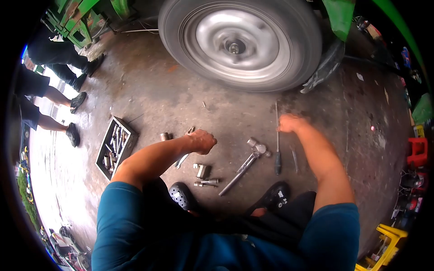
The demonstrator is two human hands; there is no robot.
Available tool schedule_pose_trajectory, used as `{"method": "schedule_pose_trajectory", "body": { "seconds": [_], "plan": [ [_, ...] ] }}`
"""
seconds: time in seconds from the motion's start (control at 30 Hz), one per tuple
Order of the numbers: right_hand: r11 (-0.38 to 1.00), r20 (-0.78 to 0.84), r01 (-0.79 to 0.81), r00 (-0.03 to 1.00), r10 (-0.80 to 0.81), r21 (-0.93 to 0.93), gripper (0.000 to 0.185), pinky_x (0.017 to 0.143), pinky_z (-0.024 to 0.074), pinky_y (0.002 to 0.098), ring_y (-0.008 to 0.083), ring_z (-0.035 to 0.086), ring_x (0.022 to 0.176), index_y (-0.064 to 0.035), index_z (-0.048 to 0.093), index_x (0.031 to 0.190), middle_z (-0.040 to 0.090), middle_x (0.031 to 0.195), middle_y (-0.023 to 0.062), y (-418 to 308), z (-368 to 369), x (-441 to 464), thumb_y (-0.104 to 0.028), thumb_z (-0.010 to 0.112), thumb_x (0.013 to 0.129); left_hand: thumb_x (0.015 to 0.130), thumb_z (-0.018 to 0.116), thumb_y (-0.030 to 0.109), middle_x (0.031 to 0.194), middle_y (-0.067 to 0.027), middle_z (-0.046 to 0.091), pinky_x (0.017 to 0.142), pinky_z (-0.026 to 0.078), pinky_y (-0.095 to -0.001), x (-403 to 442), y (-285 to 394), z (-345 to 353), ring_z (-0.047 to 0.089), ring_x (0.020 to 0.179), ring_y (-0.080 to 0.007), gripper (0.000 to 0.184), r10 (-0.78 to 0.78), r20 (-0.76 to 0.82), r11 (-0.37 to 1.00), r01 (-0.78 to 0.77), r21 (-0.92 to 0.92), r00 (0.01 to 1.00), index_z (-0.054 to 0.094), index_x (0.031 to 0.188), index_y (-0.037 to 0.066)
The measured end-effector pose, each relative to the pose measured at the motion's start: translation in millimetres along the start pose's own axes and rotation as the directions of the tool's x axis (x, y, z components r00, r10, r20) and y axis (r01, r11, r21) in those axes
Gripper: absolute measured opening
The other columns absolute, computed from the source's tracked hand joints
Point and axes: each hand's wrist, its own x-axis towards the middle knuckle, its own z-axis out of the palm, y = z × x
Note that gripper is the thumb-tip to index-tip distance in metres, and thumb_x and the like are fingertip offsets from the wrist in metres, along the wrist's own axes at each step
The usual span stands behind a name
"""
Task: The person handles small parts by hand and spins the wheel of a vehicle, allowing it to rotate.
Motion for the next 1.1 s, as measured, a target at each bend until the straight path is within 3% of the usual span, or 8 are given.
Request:
{"method": "schedule_pose_trajectory", "body": {
  "seconds": [0.17, 0.27, 0.37, 1.1],
  "plan": [
    [1.0, 0.022, -0.025, 0.999, 0.025, 0.012, 0.046, 0.097, 0.0438, 0.0448, 0.0339, 0.055, 0.117, -0.0096, 0.063, 0.117, 0.061, 0.122, 0.0165, -6.2, -6.5, -7.3, -0.041, 0.061, 0.083, 0.079, 0.056, 0.008, 0.105, -0.0173, 0.068, 0.083, 0.052, -0.0397, 0.2, -1.0, 2.5, 0.065, 0.102, -0.0326, 0.03, 0.013, -0.033, 1.0, -0.013, -0.007, 0.999, 0.066, 0.106, 0.003],
    [1.0, 0.003, -0.022, 1.0, 0.022, 0.007, 0.045, 0.097, 0.044, 0.0444, 0.0333, 0.055, 0.116, -0.0094, 0.064, 0.116, 0.061, 0.121, 0.0165, -5.4, -4.1, -4.3, -0.04, 0.061, 0.083, 0.082, 0.053, 0.01, 0.113, -0.017, 0.063, 0.089, 0.05, -0.0411, -1.8, 0.5, -3.1, 0.061, 0.108, -0.0327, 0.031, 0.004, 0.05, 1.0, -0.005, 0.007, 0.999, 0.062, 0.11, 0.004],
    [1.0, 0.004, -0.002, 1.0, 0.002, 0.011, 0.044, 0.097, 0.044, 0.0441, 0.0329, 0.056, 0.115, -0.0093, 0.065, 0.115, 0.062, 0.12, 0.0163, -8.4, -7.9, -9.6, -0.04, 0.062, 0.083, 0.077, 0.057, 0.007, 0.103, -0.018, 0.068, 0.083, 0.052, -0.0394, 6.8, -4.6, 11.4, 0.065, 0.101, -0.0325, 0.028, 0.022, -0.056, 1.0, -0.021, 0.003, 0.998, 0.067, 0.103, 0.002],
    [0.998, 0.026, -0.065, 0.998, 0.064, 0.019, 0.047, 0.1, 0.0425, 0.0433, 0.0321, 0.053, 0.119, -0.0124, 0.062, 0.121, 0.059, 0.126, 0.0134, -15.2, -14.0, -18.5, -0.042, 0.06, 0.084, 0.079, 0.056, 0.007, 0.104, -0.0175, 0.068, 0.082, 0.052, -0.0394, 6.7, -4.1, 12.2, 0.065, 0.101, -0.0317, 0.027, 0.023, -0.057, 1.0, -0.023, 0.016, 0.998, 0.067, 0.103, 0.002]
  ]
}}
